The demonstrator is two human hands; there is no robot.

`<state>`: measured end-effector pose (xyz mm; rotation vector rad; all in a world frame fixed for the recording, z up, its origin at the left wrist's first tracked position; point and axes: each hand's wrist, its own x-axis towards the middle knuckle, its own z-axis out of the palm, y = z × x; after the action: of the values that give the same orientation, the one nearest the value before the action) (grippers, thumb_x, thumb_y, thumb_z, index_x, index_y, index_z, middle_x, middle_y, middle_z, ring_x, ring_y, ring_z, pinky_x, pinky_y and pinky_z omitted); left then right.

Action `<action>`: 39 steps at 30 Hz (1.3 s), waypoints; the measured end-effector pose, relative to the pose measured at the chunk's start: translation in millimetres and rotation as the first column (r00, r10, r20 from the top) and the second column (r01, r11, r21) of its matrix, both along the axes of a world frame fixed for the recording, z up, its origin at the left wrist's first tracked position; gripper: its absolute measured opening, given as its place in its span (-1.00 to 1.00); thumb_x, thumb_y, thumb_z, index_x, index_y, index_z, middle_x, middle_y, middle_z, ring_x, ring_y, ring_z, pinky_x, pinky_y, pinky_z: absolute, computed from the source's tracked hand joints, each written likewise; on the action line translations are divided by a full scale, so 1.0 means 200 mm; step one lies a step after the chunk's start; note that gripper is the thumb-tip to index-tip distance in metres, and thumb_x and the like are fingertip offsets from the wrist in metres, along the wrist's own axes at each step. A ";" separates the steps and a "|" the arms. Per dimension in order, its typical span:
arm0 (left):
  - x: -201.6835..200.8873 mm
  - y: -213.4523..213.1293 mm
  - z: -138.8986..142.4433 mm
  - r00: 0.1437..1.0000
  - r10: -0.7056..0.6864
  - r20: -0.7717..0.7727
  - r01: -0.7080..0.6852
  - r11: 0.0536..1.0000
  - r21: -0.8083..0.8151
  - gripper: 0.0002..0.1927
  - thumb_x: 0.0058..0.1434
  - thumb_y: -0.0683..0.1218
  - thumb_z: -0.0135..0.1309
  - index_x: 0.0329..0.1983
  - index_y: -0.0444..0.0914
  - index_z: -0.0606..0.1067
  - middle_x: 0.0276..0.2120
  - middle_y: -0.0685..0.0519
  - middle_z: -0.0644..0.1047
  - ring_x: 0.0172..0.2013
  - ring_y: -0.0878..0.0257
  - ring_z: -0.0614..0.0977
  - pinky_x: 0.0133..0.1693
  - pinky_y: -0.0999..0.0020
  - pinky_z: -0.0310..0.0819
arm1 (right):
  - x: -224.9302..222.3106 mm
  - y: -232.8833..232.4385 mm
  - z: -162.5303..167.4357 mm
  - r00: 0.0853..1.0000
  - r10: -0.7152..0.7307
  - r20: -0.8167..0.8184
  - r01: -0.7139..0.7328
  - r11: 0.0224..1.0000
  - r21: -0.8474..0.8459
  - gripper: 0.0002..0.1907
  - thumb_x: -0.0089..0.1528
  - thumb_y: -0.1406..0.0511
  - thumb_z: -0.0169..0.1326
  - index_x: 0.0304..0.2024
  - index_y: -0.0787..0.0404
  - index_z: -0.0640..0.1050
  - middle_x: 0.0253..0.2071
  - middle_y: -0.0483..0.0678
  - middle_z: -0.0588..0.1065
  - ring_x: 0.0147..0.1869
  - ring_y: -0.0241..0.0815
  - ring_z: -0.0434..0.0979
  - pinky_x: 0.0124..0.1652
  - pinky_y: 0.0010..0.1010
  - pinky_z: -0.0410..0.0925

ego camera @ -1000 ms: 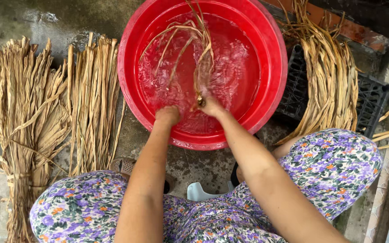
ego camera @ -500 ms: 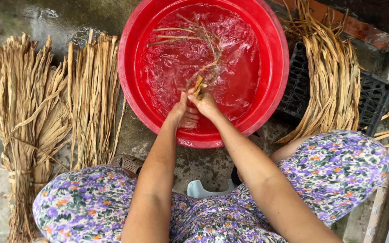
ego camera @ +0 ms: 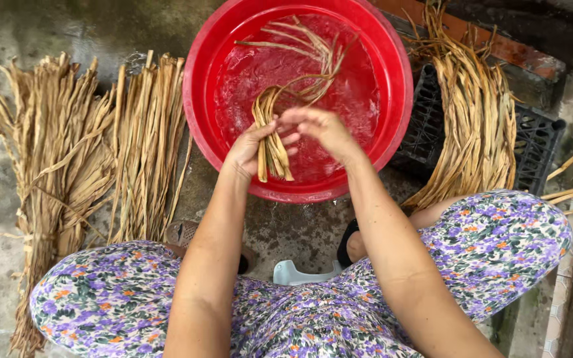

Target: The person sits in front of a red basin of water and washes dried palm leaf strips, dipping each strip in the water and rubbing it by hand. They take strips one at a time from piles on the ground, work the wet strips with both hands, and place them back on the piles beside the basin.

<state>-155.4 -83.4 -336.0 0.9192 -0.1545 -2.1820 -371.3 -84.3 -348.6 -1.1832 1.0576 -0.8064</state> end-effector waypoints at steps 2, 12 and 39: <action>0.00 0.03 0.00 0.992 -0.056 0.113 0.062 0.997 -0.046 -0.82 0.34 -0.09 -0.06 -0.03 -0.16 0.44 -0.28 -0.09 0.62 -0.48 0.18 0.61 -0.46 0.27 0.63 | -0.01 0.00 -0.01 0.984 -0.171 0.050 0.155 0.960 0.235 -0.57 0.38 0.18 0.00 0.27 0.12 0.48 0.18 0.06 0.57 0.21 -0.12 0.59 0.18 -0.17 0.48; -0.12 0.38 -0.04 0.267 -0.327 0.907 0.776 0.631 -0.001 -0.57 0.43 0.13 -0.13 -0.26 -0.30 0.54 -0.56 0.11 0.46 -0.48 0.25 0.53 -0.38 0.24 0.43 | 0.31 -0.01 -0.17 0.838 -0.533 0.113 0.348 0.683 0.643 -0.85 0.33 0.38 0.03 -0.10 0.38 0.47 -0.40 -0.01 0.50 -0.48 -0.18 0.54 -0.34 -0.34 0.54; 0.21 0.41 0.25 0.763 -0.317 0.564 0.424 0.904 -0.065 -0.67 0.42 0.03 -0.09 0.22 -0.04 0.37 -0.59 0.21 0.35 -0.66 0.42 0.30 -0.64 0.51 0.18 | 0.38 -0.06 -0.07 0.685 -0.569 0.455 0.282 0.783 0.555 -0.79 0.29 0.36 0.01 -0.03 0.20 0.53 -0.41 0.08 0.57 -0.42 -0.12 0.65 -0.38 -0.33 0.61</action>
<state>-113.7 -1.1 -285.8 1.4781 -0.8780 -2.1370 -295.4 -95.7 -362.3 -0.2081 0.9097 -1.1472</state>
